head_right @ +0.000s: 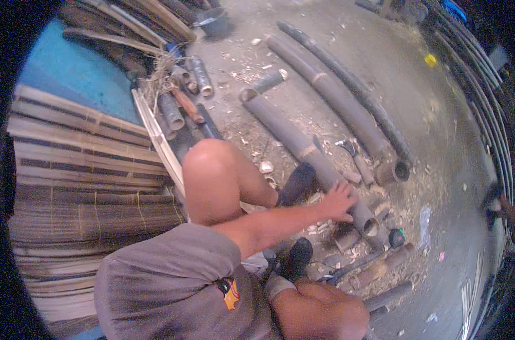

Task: The person assembles bamboo pieces into a T-shaped joint. They insert a smaller bamboo piece into a larger one, tap it with a wooden mallet, and then fit another bamboo segment into the assembly. The person inspects the fit and continues to adjust the pieces.

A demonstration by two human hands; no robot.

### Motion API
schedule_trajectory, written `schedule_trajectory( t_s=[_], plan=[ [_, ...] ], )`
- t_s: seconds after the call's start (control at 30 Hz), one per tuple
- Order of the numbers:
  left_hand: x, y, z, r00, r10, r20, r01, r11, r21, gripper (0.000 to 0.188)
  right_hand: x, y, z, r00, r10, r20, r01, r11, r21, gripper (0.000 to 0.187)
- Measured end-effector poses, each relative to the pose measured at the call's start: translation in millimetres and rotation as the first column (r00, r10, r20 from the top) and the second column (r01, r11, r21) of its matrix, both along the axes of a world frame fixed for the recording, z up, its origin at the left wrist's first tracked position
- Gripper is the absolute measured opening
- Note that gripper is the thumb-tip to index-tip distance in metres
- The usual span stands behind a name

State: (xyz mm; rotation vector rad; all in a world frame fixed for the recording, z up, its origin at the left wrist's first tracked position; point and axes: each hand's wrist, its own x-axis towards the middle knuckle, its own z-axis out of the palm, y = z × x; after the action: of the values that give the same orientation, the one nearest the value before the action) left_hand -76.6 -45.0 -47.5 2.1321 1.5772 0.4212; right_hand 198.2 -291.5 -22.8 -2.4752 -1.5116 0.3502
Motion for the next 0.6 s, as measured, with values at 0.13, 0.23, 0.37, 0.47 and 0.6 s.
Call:
schedule_trajectory(
  t_s=[0.13,0.23,0.37,0.47,0.6],
  plan=[
    [24,-22,72,0.957,0.045,0.287,0.052,0.945,-0.322,0.072,17,-9,-7,0.999,-0.041,0.019,0.041,0.999,-0.014,0.025],
    [21,-40,123,0.858,-0.128,0.498,0.242,0.955,-0.171,0.068,19,-27,-17,1.0,-0.008,-0.008,0.007,0.997,-0.077,0.028],
    [-10,-71,227,0.714,-0.319,0.624,0.313,0.942,0.123,0.065,6,-41,-25,0.999,0.035,-0.035,-0.039,0.991,-0.13,0.033],
    [-68,-110,308,0.682,-0.392,0.617,0.213,0.914,0.346,0.065,-7,-53,-30,0.994,0.086,-0.07,-0.096,0.983,-0.158,0.037],
    [-160,-153,343,0.654,-0.359,0.666,-0.057,0.854,0.517,0.052,-32,-67,-33,0.984,0.119,-0.133,-0.143,0.973,-0.181,0.042]
  ],
)
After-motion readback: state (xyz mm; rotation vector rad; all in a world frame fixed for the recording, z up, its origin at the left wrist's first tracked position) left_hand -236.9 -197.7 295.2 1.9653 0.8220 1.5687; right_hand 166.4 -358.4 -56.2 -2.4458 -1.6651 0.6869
